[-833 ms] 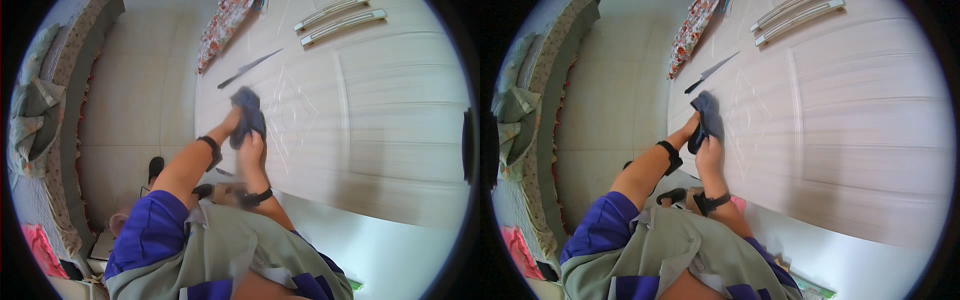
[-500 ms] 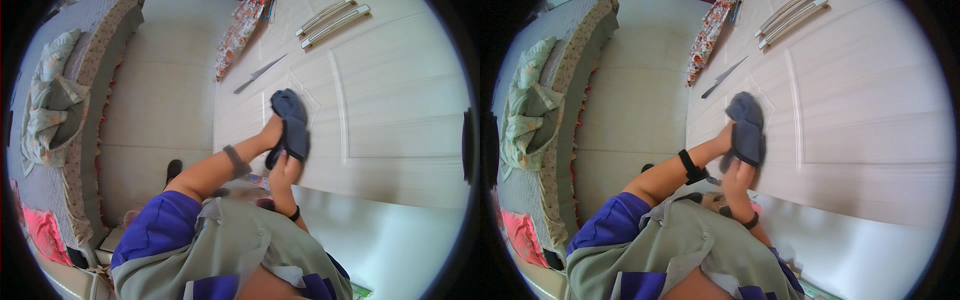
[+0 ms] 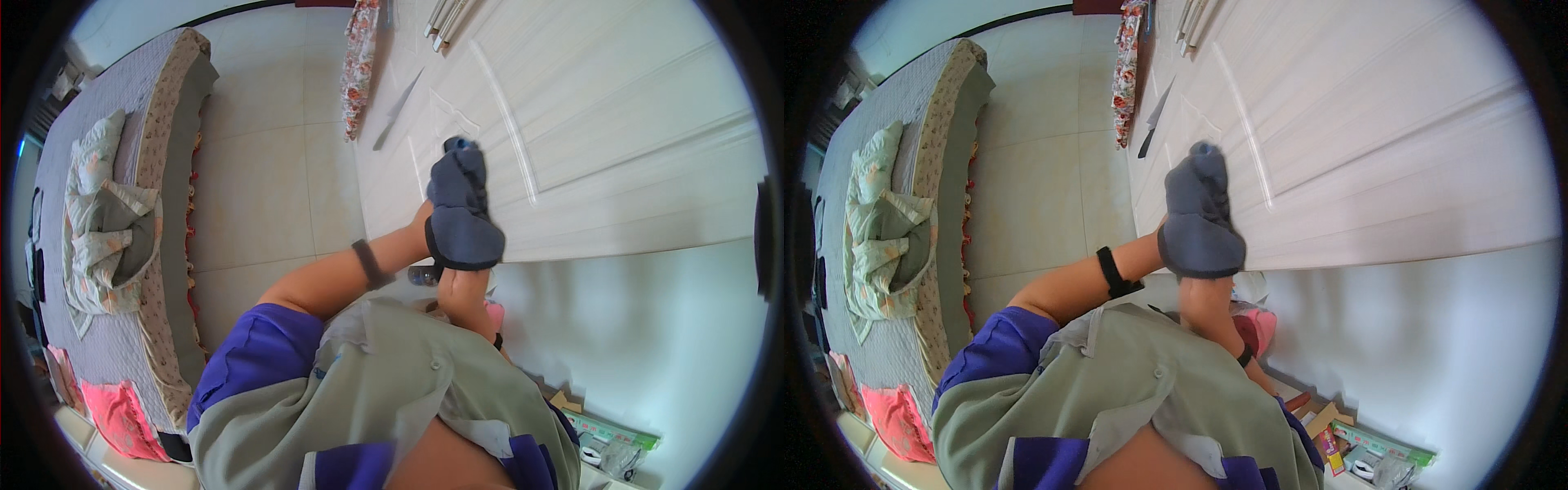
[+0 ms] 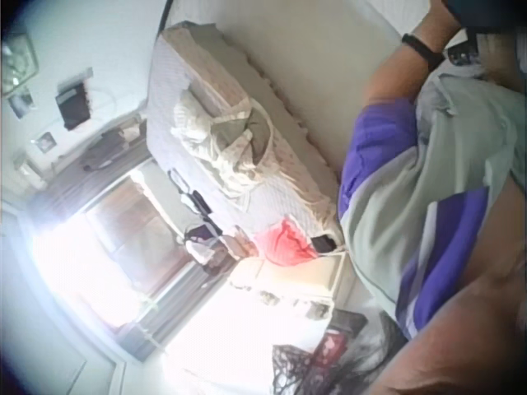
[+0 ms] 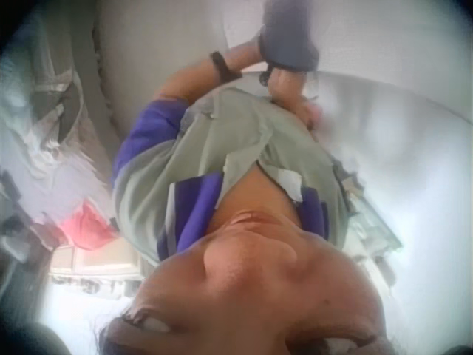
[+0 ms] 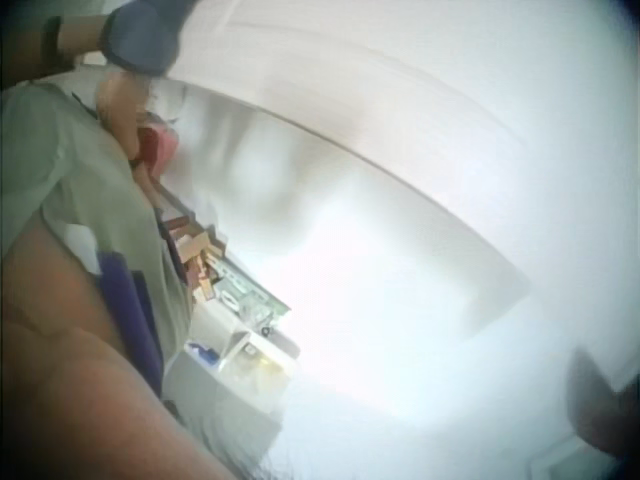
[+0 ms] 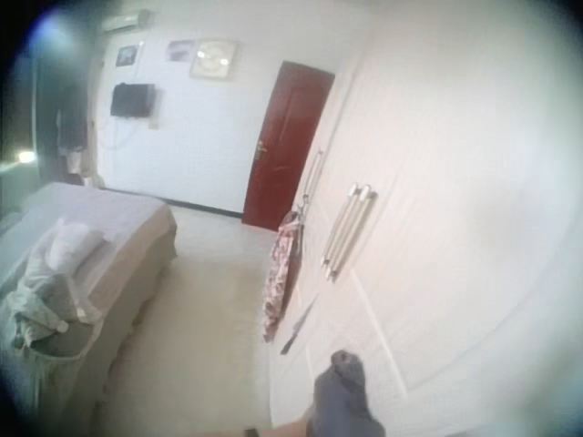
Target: The person wipes the exterior surfaces and doors of a wooden wardrobe with a cloth.
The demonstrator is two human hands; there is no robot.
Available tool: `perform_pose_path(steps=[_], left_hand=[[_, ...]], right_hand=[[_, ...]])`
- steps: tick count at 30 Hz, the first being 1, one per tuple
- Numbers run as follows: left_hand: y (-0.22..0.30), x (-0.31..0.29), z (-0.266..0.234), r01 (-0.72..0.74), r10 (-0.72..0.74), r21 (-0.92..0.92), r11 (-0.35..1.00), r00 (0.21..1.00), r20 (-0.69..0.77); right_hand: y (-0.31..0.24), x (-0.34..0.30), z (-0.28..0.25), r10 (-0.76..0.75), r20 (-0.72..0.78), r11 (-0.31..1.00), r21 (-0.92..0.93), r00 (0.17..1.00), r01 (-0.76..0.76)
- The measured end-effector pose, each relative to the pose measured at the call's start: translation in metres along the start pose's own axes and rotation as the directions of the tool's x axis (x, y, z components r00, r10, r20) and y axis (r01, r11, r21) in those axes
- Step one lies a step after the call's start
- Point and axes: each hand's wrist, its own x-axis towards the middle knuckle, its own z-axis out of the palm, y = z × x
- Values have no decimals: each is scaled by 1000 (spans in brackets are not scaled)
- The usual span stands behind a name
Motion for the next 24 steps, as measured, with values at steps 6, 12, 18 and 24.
perform_pose_path(steps=[6,12,18,24], left_hand=[[47,-26,-46,-32,-92,254,967,882,461],[134,24,-65,23,-44,48,999,871,489],[177,43,-35,-244,186,99,965,898,399],[85,-13,-9,-291,25,407,866,838,546]], right_hand=[[-11,8,5,131,-49,991,-28,990,-132],[-39,27,-50,-68,-313,970,-244,947,-11],[-36,20,-91,-33,-639,972,-200,769,-125],[2,-12,-34,155,-556,944,-161,817,-288]])
